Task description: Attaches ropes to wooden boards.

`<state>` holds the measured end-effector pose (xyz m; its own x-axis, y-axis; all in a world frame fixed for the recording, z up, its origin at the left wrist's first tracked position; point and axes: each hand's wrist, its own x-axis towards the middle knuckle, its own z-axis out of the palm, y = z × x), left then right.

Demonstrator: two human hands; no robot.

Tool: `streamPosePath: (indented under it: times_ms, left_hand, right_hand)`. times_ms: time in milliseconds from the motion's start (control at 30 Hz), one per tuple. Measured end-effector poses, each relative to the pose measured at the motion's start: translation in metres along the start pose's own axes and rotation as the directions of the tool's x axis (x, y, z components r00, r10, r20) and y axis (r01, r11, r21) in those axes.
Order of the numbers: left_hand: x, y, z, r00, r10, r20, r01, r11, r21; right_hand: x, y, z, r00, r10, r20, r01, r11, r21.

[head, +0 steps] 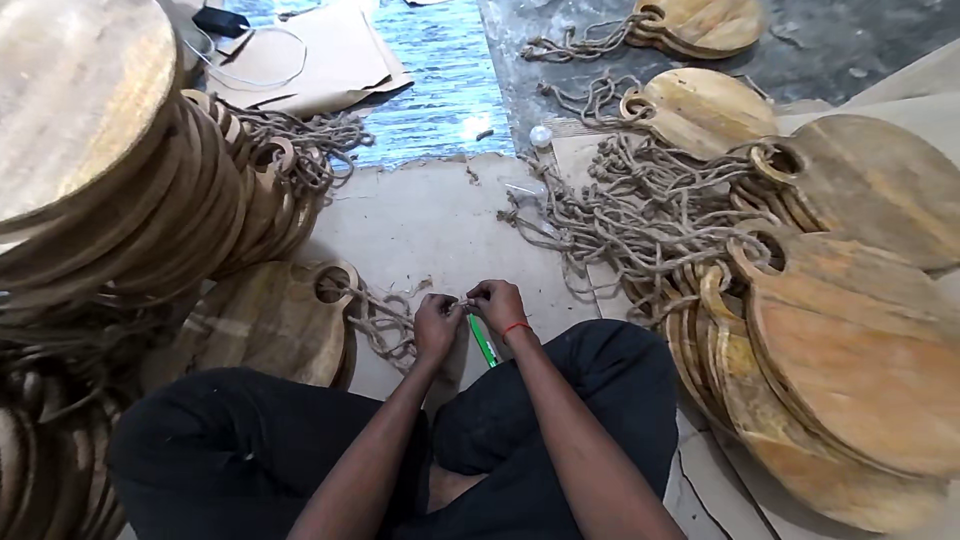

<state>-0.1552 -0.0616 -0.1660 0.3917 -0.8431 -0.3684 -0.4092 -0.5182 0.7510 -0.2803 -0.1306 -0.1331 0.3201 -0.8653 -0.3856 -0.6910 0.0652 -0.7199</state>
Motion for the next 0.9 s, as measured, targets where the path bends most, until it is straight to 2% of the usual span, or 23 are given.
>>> streamPosePath:
  times_ms: [67, 300, 367, 500, 567, 633, 700, 800, 900]
  left_hand:
    - [0.001, 0.002, -0.004, 1.000, -0.014, 0.028, 0.015, 1.000, -0.012]
    - [0.001, 0.009, -0.016, 0.985, -0.044, 0.166, 0.042, 0.999, 0.016]
    - [0.004, 0.010, -0.014, 0.989, -0.036, 0.144, 0.036, 0.999, 0.004]
    - [0.013, 0.010, -0.001, 0.999, -0.008, 0.038, 0.008, 1.000, -0.006]
    - [0.016, 0.010, 0.001, 0.999, 0.014, 0.048, -0.013, 1.000, -0.005]
    - [0.012, 0.006, -0.001, 0.997, 0.050, 0.059, -0.050, 0.999, -0.011]
    - [0.005, 0.005, -0.003, 0.996, 0.079, 0.050, -0.079, 0.997, 0.002]
    - [0.004, 0.010, -0.003, 0.998, 0.008, 0.056, -0.009, 1.000, 0.029]
    - [0.005, 0.014, -0.002, 0.996, -0.052, 0.072, 0.048, 0.997, 0.065]
  right_hand:
    - [0.015, 0.001, -0.001, 0.994, 0.062, 0.094, -0.055, 0.995, -0.081]
    - [0.031, -0.004, -0.016, 0.926, 0.140, 0.351, -0.023, 0.948, -0.316]
    - [0.035, -0.003, -0.016, 0.931, 0.136, 0.340, -0.028, 0.952, -0.306]
    - [0.039, 0.002, -0.011, 0.970, 0.133, 0.206, -0.086, 0.971, -0.222]
    - [0.036, 0.004, -0.010, 0.974, 0.136, 0.181, -0.096, 0.972, -0.216]
    - [0.026, 0.007, -0.012, 0.984, 0.079, 0.161, -0.049, 0.981, -0.186]
    - [0.026, 0.009, -0.012, 0.978, 0.102, 0.180, -0.066, 0.979, -0.195]
    - [0.016, 0.010, -0.007, 0.986, 0.110, 0.125, -0.097, 0.990, -0.105]
    - [0.009, 0.014, -0.001, 0.974, 0.195, 0.119, -0.200, 0.979, 0.036]
